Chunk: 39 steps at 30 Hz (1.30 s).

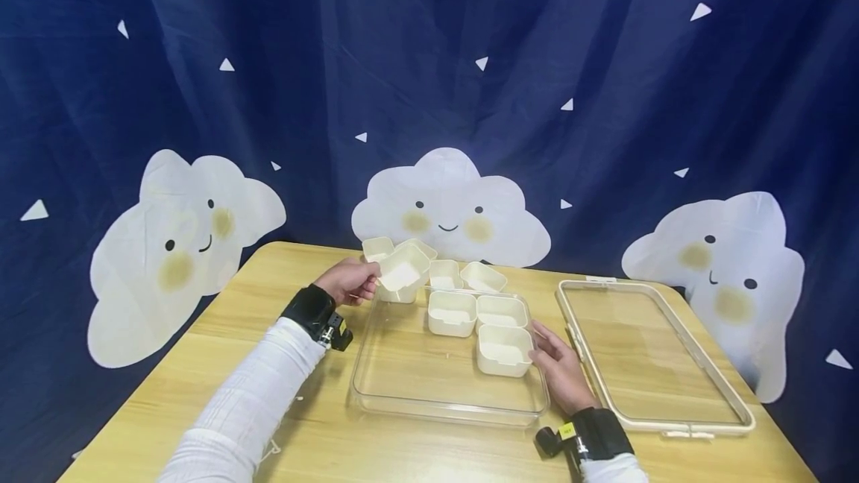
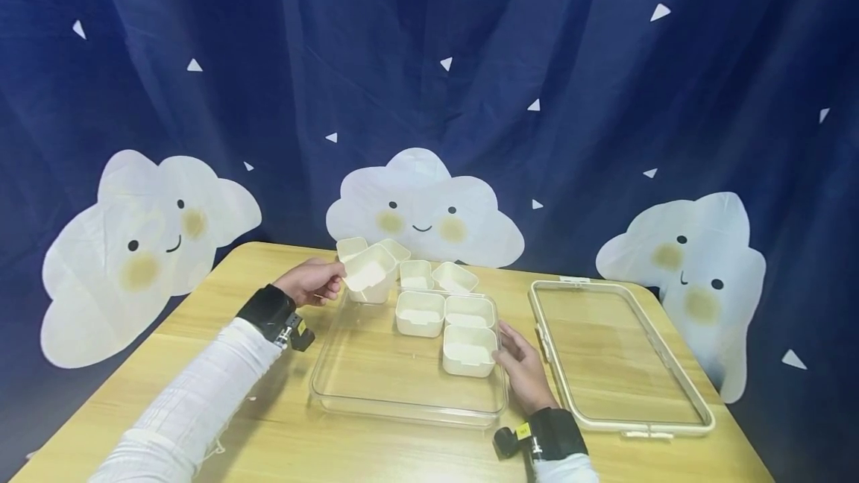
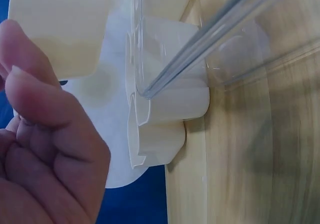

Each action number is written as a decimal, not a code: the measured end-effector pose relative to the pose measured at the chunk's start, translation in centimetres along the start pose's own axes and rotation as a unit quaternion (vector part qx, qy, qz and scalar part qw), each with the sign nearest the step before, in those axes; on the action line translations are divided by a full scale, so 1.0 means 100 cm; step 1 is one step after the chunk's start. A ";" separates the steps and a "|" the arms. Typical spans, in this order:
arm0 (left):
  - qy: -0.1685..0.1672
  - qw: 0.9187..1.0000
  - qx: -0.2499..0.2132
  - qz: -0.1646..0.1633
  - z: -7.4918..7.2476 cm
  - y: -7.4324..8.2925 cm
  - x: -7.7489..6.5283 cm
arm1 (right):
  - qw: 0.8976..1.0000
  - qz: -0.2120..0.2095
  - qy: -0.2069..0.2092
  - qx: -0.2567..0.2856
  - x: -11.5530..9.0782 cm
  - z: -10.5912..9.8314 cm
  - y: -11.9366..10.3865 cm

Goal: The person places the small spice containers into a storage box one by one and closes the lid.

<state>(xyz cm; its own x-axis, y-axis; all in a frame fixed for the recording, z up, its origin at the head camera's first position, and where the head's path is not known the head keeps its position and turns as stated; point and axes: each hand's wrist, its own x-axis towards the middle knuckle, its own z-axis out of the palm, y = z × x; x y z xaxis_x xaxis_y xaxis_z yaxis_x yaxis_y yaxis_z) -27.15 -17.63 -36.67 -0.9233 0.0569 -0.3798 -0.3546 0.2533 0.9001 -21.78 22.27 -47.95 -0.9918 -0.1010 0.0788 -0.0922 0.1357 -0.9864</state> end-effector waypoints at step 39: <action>-0.062 0.984 0.163 0.037 0.024 0.004 -0.003 | 1.000 0.024 -0.009 0.015 0.000 -0.002 -0.003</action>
<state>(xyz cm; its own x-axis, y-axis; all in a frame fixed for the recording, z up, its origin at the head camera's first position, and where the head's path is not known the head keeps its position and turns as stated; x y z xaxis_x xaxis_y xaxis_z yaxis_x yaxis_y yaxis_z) -26.70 -15.23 -36.68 -0.9124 0.1985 -0.3580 -0.2031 0.5398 0.8169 -21.79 22.45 -47.66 -0.9931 -0.1139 0.0294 -0.0421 0.1111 -0.9929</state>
